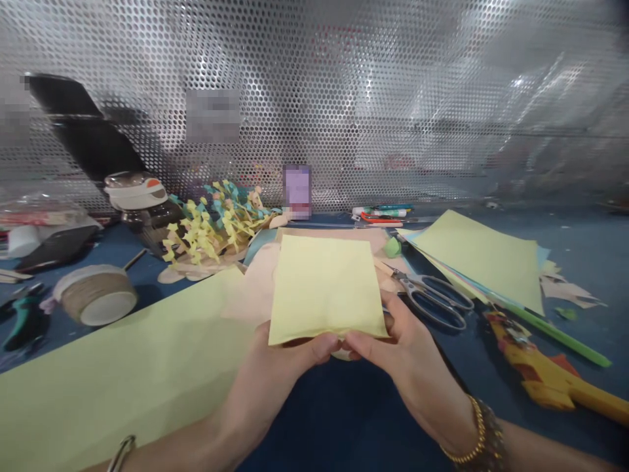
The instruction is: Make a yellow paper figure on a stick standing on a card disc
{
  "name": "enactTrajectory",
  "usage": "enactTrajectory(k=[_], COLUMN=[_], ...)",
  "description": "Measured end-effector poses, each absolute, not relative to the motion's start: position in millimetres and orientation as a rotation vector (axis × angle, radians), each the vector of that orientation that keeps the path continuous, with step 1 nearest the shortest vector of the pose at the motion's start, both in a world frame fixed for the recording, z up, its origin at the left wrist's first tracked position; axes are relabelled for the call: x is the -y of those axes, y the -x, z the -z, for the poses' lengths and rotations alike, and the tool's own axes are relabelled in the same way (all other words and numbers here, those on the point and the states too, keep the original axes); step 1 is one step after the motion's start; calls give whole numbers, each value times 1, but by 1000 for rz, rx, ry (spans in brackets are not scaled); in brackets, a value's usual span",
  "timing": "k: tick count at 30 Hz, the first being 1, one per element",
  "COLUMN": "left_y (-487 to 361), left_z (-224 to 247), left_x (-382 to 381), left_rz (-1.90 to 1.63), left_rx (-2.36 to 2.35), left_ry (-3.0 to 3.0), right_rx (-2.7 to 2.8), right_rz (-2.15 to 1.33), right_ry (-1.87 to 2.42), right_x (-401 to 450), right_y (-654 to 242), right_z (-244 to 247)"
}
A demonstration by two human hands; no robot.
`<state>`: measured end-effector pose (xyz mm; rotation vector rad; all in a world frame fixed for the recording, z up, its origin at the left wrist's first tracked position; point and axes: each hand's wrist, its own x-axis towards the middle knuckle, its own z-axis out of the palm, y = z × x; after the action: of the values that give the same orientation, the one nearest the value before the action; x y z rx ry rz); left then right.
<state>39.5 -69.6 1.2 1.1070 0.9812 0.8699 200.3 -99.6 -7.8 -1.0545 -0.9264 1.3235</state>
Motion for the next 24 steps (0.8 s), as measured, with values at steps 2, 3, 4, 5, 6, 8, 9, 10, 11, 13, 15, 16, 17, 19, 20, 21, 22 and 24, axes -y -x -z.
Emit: enactTrajectory(k=[2, 3, 4, 5, 6, 8, 9, 10, 11, 13, 15, 16, 17, 19, 20, 21, 22, 24], left_y=[-40, -40, -39, -39, -39, -38, -38, -38, -38, -38, -39, -39, -39, -39, -38, -37, -35, -31], left_z=[0, 1, 3, 4, 6, 7, 7, 6, 6, 4, 3, 3, 2, 1, 0, -1, -2, -6], left_x=[70, 69, 69, 69, 68, 68, 68, 69, 69, 70, 70, 70, 70, 69, 69, 67, 66, 62], left_rz=[-875, -880, -886, -891, -892, -894, -894, -891, -886, -870, -857, -851, -845, -850, -865, -888, -918, -983], left_rx=[-970, -986, -1011, -1035, -1055, -1080, -1089, -1095, -1099, -1090, -1062, -1048, -1035, -1018, -1013, -1014, -1020, -1042], left_ry=[-1119, -1121, -1121, -1117, -1112, -1104, -1105, -1109, -1116, -1130, -1135, -1133, -1132, -1141, -1155, -1179, -1210, -1286], right_rx=[950, 961, 968, 975, 984, 1009, 1020, 1024, 1015, 984, 956, 947, 940, 934, 940, 954, 979, 1053], right_rz=[-1279, -1259, -1246, -1244, -1248, -1245, -1241, -1240, -1244, -1268, -1290, -1291, -1288, -1274, -1263, -1254, -1249, -1246], right_ry=[1112, 1132, 1142, 1138, 1126, 1118, 1125, 1140, 1156, 1165, 1152, 1151, 1154, 1176, 1189, 1201, 1212, 1228], right_x=[100, 100, 100, 100, 100, 100, 100, 100, 100, 99, 99, 99, 99, 98, 98, 98, 97, 96], right_y=[-200, -199, -199, -198, -198, -198, -198, -197, -197, -197, -197, -198, -199, -201, -203, -205, -208, -214], right_z=[8, 7, 7, 6, 6, 6, 6, 6, 7, 8, 9, 9, 10, 10, 10, 9, 9, 7])
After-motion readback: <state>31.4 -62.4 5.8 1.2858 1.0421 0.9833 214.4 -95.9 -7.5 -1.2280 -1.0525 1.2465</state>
